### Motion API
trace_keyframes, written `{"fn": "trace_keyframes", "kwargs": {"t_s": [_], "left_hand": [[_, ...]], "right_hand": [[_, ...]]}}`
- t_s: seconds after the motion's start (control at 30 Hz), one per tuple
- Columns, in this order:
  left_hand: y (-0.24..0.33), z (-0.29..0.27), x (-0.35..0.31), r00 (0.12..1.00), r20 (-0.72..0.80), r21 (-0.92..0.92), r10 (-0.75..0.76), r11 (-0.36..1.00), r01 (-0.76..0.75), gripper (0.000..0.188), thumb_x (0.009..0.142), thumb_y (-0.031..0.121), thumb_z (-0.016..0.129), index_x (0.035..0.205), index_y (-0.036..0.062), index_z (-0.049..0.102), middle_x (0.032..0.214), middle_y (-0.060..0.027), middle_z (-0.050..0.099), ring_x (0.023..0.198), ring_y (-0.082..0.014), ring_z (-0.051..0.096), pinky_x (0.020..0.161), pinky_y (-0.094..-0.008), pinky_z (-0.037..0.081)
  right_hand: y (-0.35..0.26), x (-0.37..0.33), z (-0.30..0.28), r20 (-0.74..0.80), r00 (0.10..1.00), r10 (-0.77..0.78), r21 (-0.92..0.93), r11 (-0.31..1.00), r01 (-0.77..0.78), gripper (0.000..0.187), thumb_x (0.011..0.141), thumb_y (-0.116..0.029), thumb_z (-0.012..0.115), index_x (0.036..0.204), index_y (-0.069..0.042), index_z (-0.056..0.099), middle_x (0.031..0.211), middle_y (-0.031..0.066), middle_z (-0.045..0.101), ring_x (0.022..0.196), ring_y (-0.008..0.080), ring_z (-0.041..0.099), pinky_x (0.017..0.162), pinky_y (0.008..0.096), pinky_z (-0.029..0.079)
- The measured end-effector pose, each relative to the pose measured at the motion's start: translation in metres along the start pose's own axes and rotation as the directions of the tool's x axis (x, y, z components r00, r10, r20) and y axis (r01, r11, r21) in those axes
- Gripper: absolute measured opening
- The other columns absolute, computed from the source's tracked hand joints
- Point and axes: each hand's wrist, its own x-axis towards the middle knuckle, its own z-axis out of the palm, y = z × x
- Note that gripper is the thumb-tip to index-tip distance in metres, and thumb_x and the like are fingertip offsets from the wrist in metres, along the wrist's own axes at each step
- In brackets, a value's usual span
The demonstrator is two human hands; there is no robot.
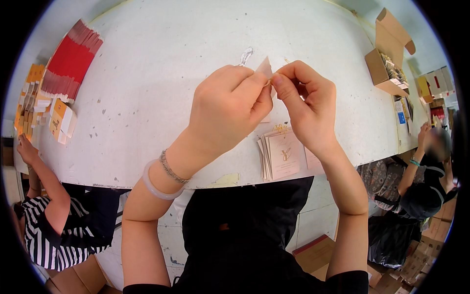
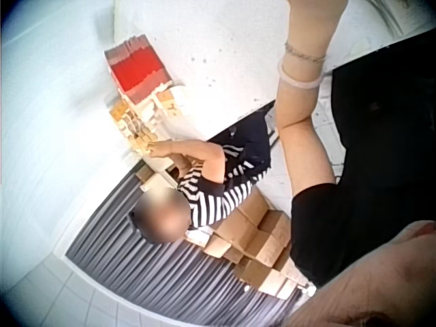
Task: The person repeatedly picks up small rectangular paper cards and ties them with thin gold strings. They fold the cards, wrap the string around the center, and tie a knot. The finished items are stacked on the table and later placed into a cardboard box. The task is performed by hand without tools.
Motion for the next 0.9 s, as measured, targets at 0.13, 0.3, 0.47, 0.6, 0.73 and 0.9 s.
{"fn": "trace_keyframes", "kwargs": {"t_s": [0.13,0.3,0.47,0.6,0.73,0.9], "left_hand": [[-0.001,0.0021,0.001,0.997,-0.011,0.073,0.077,0.994,-0.076,0.019,0.072,-0.001,0.073,0.091,0.0022,0.072,0.075,-0.0051,0.064,0.06,-0.0174,0.059,0.049,-0.027,0.046],[-0.0034,0.0043,-0.0003,0.994,0.012,0.122,0.108,0.986,-0.109,0.021,0.072,-0.001,0.073,0.092,0.0015,0.072,0.074,-0.0051,0.063,0.06,-0.0184,0.059,0.049,-0.0279,0.046],[-0.0018,0.0026,-0.0007,0.997,0.056,-0.001,-0.045,0.999,0.045,0.02,0.073,-0.001,0.071,0.093,0.0013,0.072,0.075,-0.0063,0.064,0.059,-0.0184,0.058,0.048,-0.0281,0.046],[-0.0012,0.0049,0.0006,1.0,-0.003,0.05,0.008,0.999,-0.008,0.017,0.073,-0.001,0.07,0.09,0.0012,0.072,0.075,-0.0072,0.066,0.056,-0.018,0.058,0.047,-0.0276,0.045],[-0.0039,0.0051,0.0007,1.0,0.003,0.016,0.006,1.0,-0.006,0.016,0.073,-0.002,0.069,0.088,0.0015,0.072,0.074,-0.0066,0.065,0.056,-0.0176,0.057,0.047,-0.0274,0.044],[-0.0065,0.0028,0.0018,1.0,0.022,0.022,-0.022,1.0,0.021,0.017,0.072,-0.004,0.068,0.087,0.0028,0.071,0.073,-0.0059,0.064,0.058,-0.0171,0.058,0.047,-0.0274,0.044]], "right_hand": [[0.0007,0.0019,0.0008,-0.007,1.0,-0.022,-0.048,0.999,0.021,0.012,0.087,-0.007,0.061,0.077,0.001,0.062,0.058,0.006,0.058,0.049,0.0106,0.049,0.048,0.0247,0.039],[0.0039,0.003,0.0023,0.0,1.0,-0.003,-0.052,0.999,0.003,0.013,0.087,-0.008,0.061,0.077,0.001,0.063,0.058,0.0057,0.058,0.049,0.0105,0.049,0.048,0.0248,0.039],[0.0059,0.0033,0.0018,0.002,0.999,0.033,-0.028,0.999,-0.033,0.013,0.087,-0.009,0.062,0.078,0.001,0.064,0.058,0.0052,0.058,0.05,0.0096,0.05,0.048,0.0247,0.04],[0.0042,0.0031,0.0045,-0.012,0.999,0.052,-0.031,0.998,-0.052,0.015,0.087,-0.01,0.061,0.077,0.001,0.064,0.059,0.0051,0.059,0.052,0.0092,0.05,0.049,0.0245,0.041],[0.0063,0.0076,0.0001,0.048,0.997,0.068,-0.022,0.997,-0.067,0.018,0.088,-0.011,0.061,0.077,0.003,0.064,0.059,0.005,0.059,0.053,0.0088,0.051,0.05,0.0244,0.041],[0.0053,0.0087,-0.0018,0.068,0.991,0.114,-0.056,0.992,-0.11,0.021,0.089,-0.014,0.061,0.077,0.004,0.065,0.059,0.0043,0.059,0.053,0.0079,0.05,0.05,0.0249,0.04]]}}
